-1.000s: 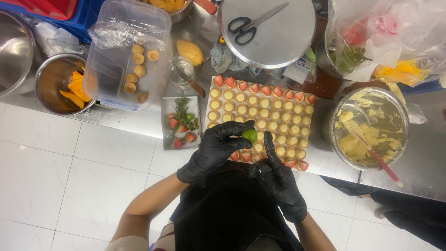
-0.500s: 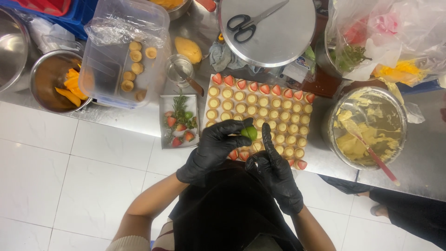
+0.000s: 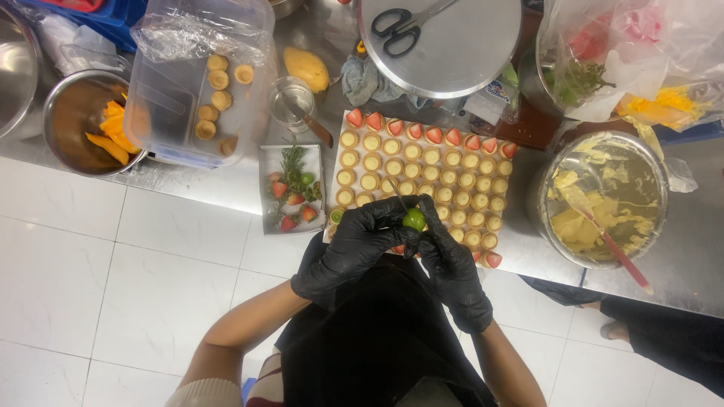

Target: The recorder is decorating a tray of small fruit tarts by slicing grapes and placing them along with strawberries onto the cream-filled shells.

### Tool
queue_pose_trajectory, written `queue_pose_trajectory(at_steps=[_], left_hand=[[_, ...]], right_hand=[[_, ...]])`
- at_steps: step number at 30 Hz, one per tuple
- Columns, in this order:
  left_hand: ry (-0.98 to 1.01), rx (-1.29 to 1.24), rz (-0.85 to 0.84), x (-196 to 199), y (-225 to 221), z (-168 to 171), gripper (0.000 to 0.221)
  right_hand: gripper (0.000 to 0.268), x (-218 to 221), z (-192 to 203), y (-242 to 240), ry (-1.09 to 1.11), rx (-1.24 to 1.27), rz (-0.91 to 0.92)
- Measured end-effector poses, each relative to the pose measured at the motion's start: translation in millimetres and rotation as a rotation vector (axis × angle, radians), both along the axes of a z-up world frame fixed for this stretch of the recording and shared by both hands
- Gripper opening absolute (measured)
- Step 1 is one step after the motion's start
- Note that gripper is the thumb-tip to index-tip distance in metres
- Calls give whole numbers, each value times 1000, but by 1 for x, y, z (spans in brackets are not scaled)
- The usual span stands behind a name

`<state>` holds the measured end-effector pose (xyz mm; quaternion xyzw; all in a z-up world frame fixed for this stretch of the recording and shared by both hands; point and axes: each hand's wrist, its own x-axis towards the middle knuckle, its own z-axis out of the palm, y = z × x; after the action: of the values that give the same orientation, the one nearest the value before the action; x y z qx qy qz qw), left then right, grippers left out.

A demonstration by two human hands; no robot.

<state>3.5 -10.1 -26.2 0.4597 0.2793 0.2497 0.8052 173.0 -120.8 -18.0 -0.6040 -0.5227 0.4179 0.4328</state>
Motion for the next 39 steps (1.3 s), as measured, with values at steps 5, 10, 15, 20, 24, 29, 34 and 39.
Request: queue_pose_trajectory(at_steps=[5, 10, 15, 20, 24, 29, 34, 39], left_hand=[[-78, -203, 7, -4, 1, 6, 52], [-87, -311, -16, -7, 6, -13, 49], [-49, -486, -22, -9, 4, -24, 37], [13, -490, 30, 2, -6, -51, 31], [29, -341, -20, 2, -10, -63, 27], [123, -222, -124, 3, -2, -73, 24], [328, -76, -180, 15, 5, -119, 24], [429, 222, -137, 18, 5, -160, 29]], right_hand=[[62, 4, 8, 8, 286, -159, -43], [64, 30, -36, -8, 679, -375, -6], [64, 32, -10, -13, 666, -474, -29], [60, 18, -6, 2, 363, -430, -94], [35, 12, -20, 2, 309, -387, -215], [27, 20, -41, 2, 253, -425, -231], [28, 22, -57, 11, 257, -481, -271], [25, 32, -108, 14, 235, -342, -157]])
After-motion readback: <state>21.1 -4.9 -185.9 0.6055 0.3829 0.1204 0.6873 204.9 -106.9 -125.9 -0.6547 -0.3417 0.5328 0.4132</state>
